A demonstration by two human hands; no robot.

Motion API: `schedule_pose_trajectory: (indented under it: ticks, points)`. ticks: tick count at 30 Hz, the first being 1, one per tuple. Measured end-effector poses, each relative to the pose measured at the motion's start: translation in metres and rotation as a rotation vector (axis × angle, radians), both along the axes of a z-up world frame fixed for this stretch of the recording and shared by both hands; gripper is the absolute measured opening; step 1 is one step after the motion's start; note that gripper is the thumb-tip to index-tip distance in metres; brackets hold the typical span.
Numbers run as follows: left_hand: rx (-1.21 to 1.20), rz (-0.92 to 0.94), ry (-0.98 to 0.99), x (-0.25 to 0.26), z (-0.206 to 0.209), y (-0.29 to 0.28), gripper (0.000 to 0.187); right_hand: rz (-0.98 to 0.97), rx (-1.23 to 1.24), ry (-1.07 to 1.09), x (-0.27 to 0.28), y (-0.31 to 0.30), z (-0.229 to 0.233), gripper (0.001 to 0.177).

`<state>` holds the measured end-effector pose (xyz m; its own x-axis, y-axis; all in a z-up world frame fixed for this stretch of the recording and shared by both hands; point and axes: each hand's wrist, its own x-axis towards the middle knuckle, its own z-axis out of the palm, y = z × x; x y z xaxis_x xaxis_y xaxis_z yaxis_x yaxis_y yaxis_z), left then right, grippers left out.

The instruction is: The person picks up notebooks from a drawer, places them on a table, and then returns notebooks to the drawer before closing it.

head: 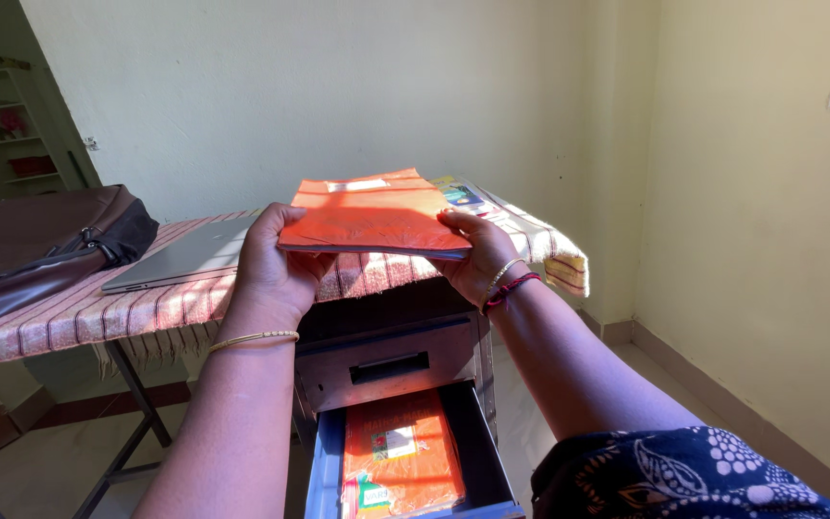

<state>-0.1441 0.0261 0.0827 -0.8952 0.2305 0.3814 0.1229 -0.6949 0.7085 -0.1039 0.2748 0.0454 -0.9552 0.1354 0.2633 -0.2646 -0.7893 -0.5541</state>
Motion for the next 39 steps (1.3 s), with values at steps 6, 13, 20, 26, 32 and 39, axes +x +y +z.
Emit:
schedule_pose_trajectory:
  ticks: [6, 13, 20, 26, 32, 39]
  points:
    - [-0.089, 0.058, -0.028, -0.053, -0.009, 0.003, 0.040, -0.076, 0.125, -0.057, -0.069, 0.012, -0.013, 0.024]
    - [-0.227, 0.177, 0.105, -0.107, -0.028, 0.007, 0.086, -0.094, 0.108, -0.143, -0.123, 0.019, -0.020, 0.024]
    - [-0.573, 0.268, 0.262, -0.119, -0.035, 0.020, 0.105, -0.090, 0.041, -0.083, -0.139, 0.030, -0.005, 0.024]
    - [-0.887, 0.452, 0.304, -0.159, -0.052, 0.040, 0.110, -0.300, 0.243, -0.106, -0.175, 0.046, -0.014, 0.058]
    - [-0.990, 0.506, 0.396, -0.214, -0.076, 0.052, 0.099, -0.332, 0.428, 0.143, -0.220, 0.067, -0.050, 0.077]
    - [-1.502, 0.796, 0.138, -0.188, -0.057, 0.069, 0.088, -0.566, 0.742, 0.080, -0.218, 0.063, -0.050, 0.053]
